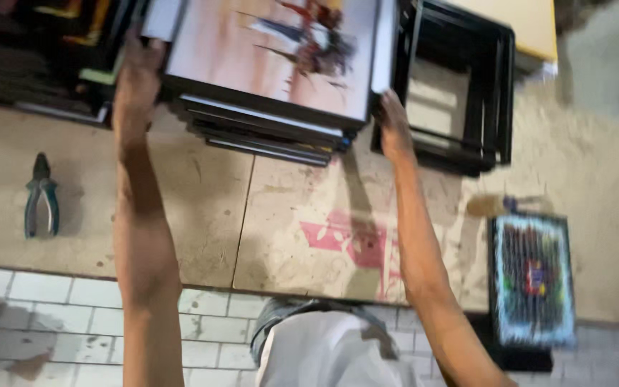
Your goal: The person wipes the inside of picture frames with a sponge, places printed images into the frames, and stacks the completed frames. The person repeats this process for multiple images.
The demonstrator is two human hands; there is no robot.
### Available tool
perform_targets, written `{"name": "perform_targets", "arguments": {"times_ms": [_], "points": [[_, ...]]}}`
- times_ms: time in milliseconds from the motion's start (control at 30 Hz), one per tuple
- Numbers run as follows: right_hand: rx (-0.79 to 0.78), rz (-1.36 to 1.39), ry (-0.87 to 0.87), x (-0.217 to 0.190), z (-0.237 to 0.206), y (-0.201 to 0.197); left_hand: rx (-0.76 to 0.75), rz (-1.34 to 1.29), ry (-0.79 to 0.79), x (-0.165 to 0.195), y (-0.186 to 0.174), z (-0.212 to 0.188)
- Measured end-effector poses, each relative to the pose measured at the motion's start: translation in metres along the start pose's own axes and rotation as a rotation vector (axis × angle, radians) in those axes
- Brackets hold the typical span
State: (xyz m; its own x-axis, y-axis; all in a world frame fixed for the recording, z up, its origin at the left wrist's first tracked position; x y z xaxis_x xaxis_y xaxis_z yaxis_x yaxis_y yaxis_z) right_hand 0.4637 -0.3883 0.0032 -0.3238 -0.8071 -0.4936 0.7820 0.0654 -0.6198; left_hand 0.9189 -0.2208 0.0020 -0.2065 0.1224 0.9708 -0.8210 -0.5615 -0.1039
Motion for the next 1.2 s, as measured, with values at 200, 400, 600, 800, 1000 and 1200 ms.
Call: {"name": "perform_targets", "arguments": {"times_ms": [200,400,600,800,1000,1200], "points": [[0.216,1.047,0.625,0.001,0.001,0.015,0.014,-0.105,0.101,0.029,0.009,-0.014],[0.259,1.048,0.565,0.001,-0.004,0.011,0.097,0.013,0.096,0.014,0.006,-0.004],[0.371,0.489,0.522,-0.017,-0.016,-0.017,0.235,0.12,0.401,0.015,-0.002,-0.024],[0.205,0.259,0.534,-0.087,-0.016,-0.009,0.465,0.397,0.238,0.007,0.001,-0.06],[0.174,0.439,0.536,-0.092,-0.004,0.005,0.413,0.123,0.158,0.008,0.013,-0.055],[0.197,0.352,0.536,-0.088,0.004,0.011,0.402,0.103,0.094,0.009,0.01,-0.051]]}}
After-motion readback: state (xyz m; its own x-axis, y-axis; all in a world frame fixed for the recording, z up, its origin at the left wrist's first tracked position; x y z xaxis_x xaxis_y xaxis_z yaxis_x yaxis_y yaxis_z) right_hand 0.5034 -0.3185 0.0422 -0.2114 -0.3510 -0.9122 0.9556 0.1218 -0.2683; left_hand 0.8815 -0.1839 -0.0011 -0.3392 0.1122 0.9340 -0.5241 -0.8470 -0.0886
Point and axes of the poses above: each hand's wrist, its own z-axis towards the middle knuckle, its own y-axis out of the palm, x = y × z, the point moved 7 cm from there along z, towards the middle knuckle, and after that the axes turned 3 degrees about z, right-handed, at the moved point
